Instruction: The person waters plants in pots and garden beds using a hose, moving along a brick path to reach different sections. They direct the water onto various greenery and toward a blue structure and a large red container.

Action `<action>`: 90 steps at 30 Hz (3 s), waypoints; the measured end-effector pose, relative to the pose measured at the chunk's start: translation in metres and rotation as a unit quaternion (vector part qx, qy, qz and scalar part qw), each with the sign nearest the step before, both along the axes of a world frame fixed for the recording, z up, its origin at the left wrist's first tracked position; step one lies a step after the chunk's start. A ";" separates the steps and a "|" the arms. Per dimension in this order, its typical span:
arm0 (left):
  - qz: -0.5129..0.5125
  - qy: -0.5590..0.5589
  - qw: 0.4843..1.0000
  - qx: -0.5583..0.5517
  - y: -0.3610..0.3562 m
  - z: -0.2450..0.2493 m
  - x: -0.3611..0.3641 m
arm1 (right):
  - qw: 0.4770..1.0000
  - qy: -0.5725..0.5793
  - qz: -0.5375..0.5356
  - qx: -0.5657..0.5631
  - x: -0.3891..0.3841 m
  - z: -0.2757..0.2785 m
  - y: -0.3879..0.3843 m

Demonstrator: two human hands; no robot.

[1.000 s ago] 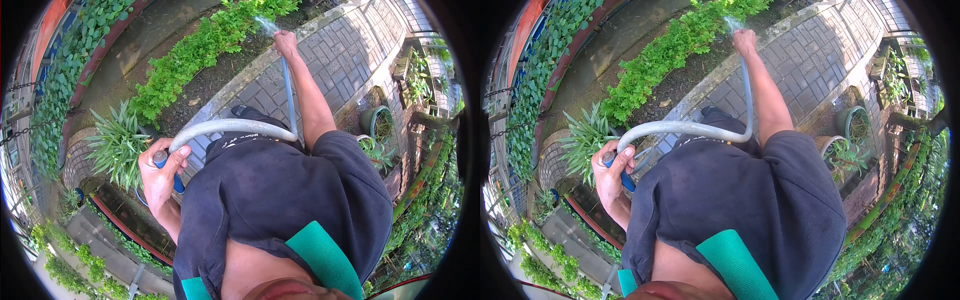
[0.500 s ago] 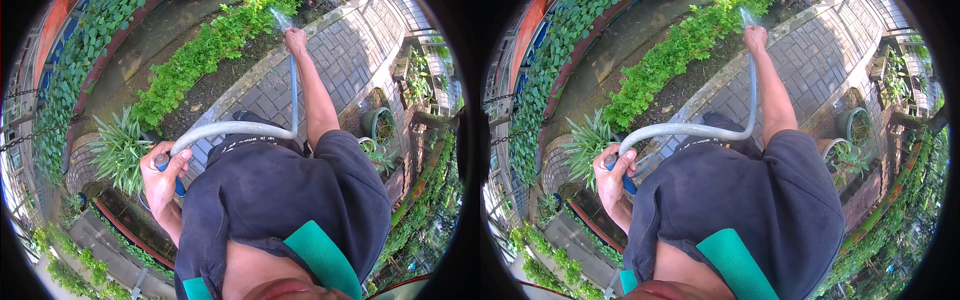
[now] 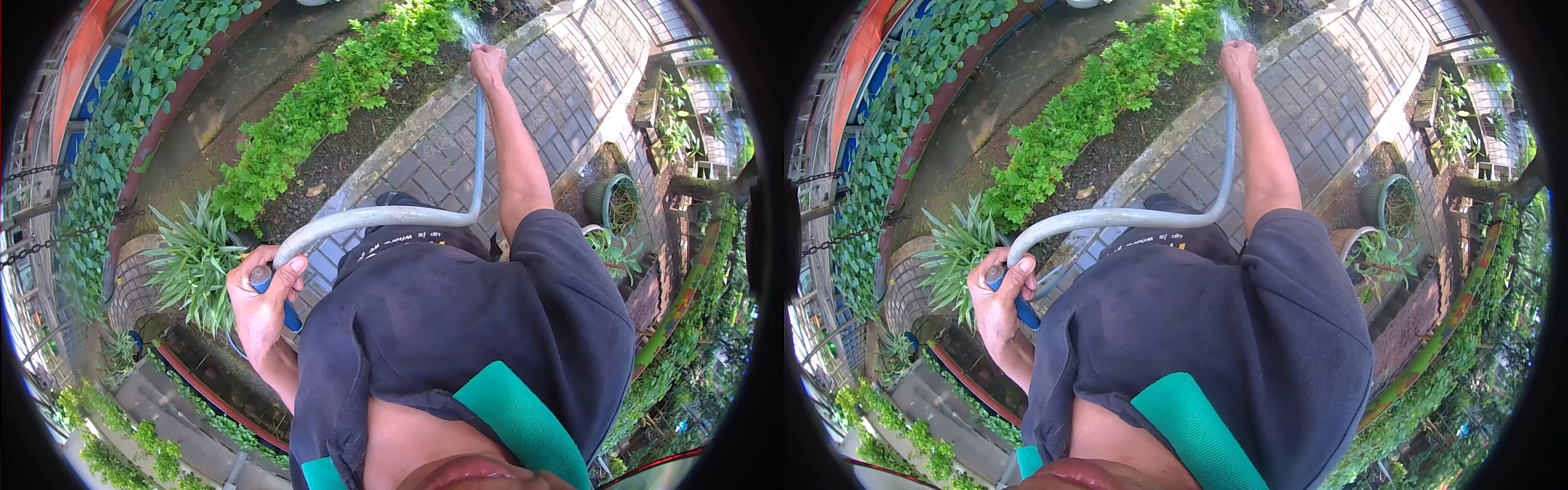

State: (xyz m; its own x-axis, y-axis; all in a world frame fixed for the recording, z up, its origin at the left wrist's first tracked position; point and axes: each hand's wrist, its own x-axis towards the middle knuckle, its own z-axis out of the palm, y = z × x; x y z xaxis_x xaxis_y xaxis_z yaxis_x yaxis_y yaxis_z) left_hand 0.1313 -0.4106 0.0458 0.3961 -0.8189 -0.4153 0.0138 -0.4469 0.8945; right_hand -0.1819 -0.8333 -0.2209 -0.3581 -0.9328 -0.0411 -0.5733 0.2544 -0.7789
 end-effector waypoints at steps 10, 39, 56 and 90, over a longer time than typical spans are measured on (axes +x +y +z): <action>-0.002 -0.012 1.000 -0.003 0.002 0.005 -0.005 | 0.998 -0.048 0.029 -0.011 0.006 0.047 0.005; 0.070 -0.035 0.991 -0.109 0.026 0.029 0.004 | 0.953 0.105 0.129 -0.252 0.026 0.276 -0.093; 0.340 -0.024 0.923 -0.177 0.143 0.024 0.007 | 0.724 0.103 0.666 -0.144 0.375 0.308 0.107; 0.571 -0.060 0.793 -0.205 0.289 0.000 -0.038 | 0.462 0.022 0.758 -0.459 0.682 0.360 0.391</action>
